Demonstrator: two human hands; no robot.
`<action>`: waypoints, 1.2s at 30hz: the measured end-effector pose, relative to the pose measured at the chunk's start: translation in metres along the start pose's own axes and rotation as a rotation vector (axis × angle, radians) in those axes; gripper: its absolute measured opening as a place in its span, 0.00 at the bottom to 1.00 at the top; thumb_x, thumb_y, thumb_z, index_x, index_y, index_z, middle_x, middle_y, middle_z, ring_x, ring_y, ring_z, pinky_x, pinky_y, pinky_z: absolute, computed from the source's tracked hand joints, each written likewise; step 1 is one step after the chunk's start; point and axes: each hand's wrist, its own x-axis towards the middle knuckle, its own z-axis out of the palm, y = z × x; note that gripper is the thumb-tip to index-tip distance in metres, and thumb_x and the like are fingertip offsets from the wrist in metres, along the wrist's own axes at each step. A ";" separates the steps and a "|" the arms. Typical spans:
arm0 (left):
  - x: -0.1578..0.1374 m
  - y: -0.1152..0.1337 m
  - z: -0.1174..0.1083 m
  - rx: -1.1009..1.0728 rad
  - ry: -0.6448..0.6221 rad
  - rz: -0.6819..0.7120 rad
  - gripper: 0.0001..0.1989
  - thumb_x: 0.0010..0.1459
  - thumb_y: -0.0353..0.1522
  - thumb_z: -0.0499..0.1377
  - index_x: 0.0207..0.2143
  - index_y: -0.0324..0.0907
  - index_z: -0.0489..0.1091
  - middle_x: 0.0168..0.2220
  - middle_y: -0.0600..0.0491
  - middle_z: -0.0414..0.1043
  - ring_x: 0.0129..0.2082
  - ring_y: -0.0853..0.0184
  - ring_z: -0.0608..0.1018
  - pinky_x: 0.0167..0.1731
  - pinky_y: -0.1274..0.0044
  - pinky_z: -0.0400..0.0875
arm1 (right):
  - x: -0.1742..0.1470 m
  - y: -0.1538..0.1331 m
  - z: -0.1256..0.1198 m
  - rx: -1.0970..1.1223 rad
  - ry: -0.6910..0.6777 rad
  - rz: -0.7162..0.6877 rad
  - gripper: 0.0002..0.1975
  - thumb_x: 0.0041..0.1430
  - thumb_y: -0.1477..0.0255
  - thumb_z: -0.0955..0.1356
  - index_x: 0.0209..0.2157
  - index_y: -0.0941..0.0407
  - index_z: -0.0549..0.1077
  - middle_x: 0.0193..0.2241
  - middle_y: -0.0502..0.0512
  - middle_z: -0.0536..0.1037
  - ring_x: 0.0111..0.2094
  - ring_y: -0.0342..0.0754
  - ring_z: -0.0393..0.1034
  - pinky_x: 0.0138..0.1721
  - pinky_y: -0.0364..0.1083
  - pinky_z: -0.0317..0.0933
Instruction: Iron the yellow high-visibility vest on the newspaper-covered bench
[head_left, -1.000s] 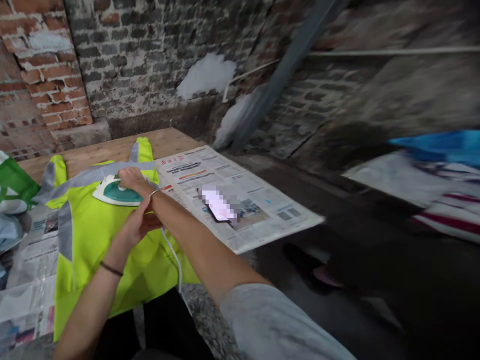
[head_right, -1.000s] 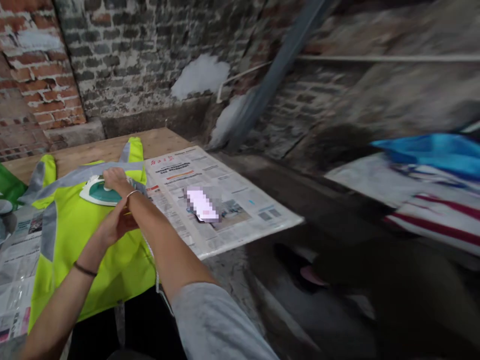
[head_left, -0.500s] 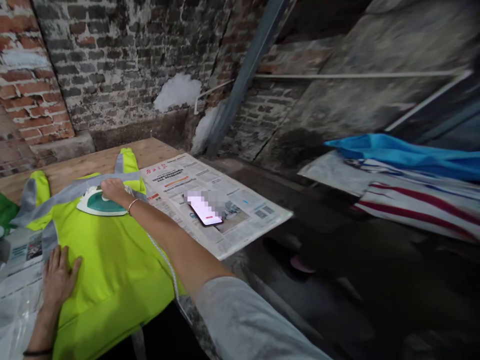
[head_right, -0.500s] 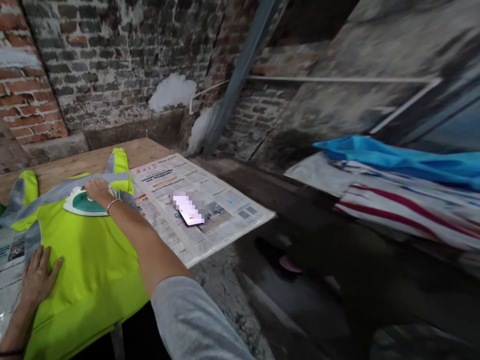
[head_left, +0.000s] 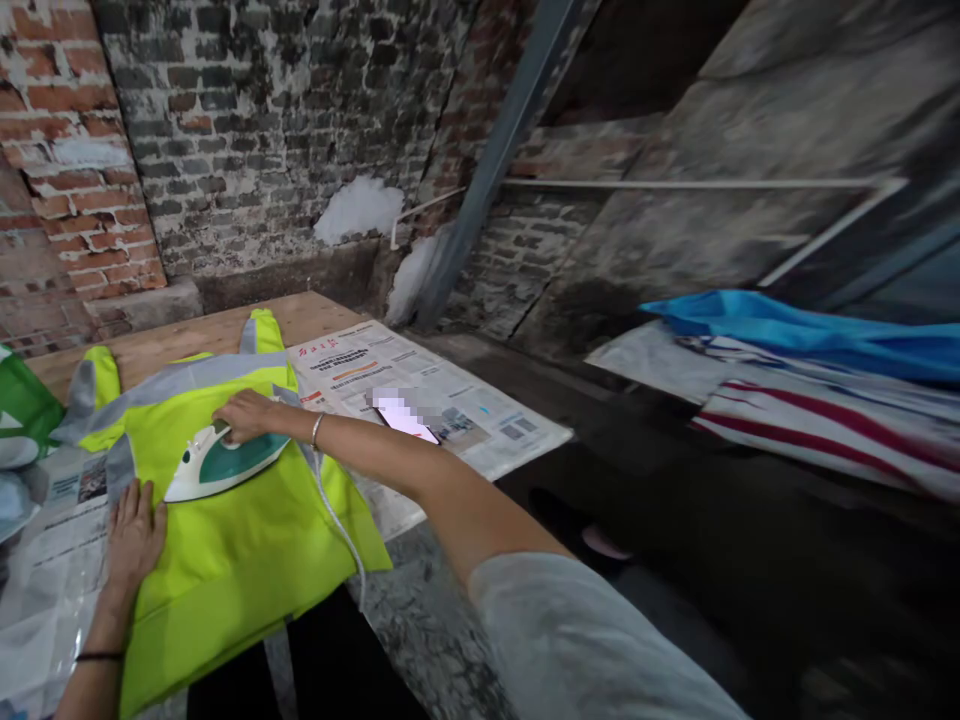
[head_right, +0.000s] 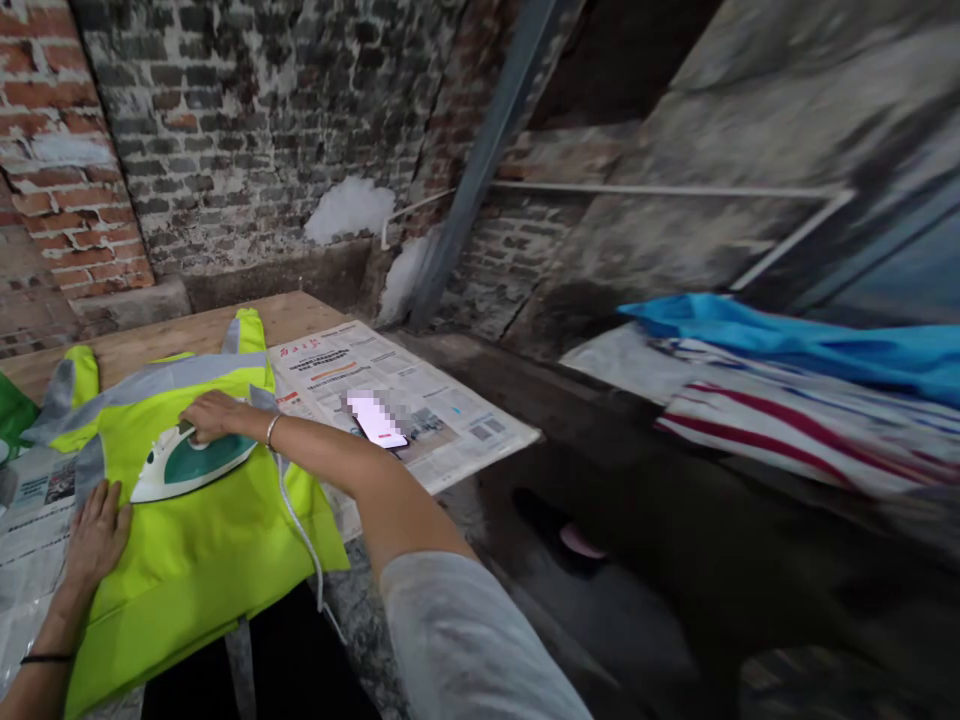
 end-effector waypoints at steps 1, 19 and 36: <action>0.000 -0.001 0.001 -0.002 -0.006 0.011 0.33 0.67 0.39 0.39 0.63 0.26 0.64 0.67 0.33 0.59 0.68 0.48 0.62 0.67 0.56 0.53 | -0.002 -0.002 0.000 -0.010 -0.005 0.002 0.16 0.59 0.63 0.73 0.48 0.51 0.79 0.44 0.56 0.82 0.48 0.54 0.75 0.43 0.45 0.64; 0.008 0.001 -0.004 -0.034 0.029 0.015 0.42 0.67 0.47 0.31 0.63 0.25 0.65 0.66 0.32 0.59 0.67 0.45 0.63 0.65 0.55 0.57 | 0.079 0.048 0.002 -0.002 0.232 0.323 0.13 0.65 0.76 0.65 0.48 0.61 0.77 0.45 0.66 0.80 0.48 0.56 0.75 0.45 0.48 0.67; 0.008 -0.006 0.009 -0.029 0.038 -0.002 0.33 0.66 0.37 0.39 0.63 0.27 0.66 0.66 0.33 0.60 0.67 0.48 0.64 0.66 0.55 0.56 | -0.057 -0.026 0.015 0.012 0.013 0.067 0.16 0.62 0.62 0.71 0.50 0.51 0.77 0.41 0.57 0.83 0.44 0.56 0.78 0.40 0.48 0.66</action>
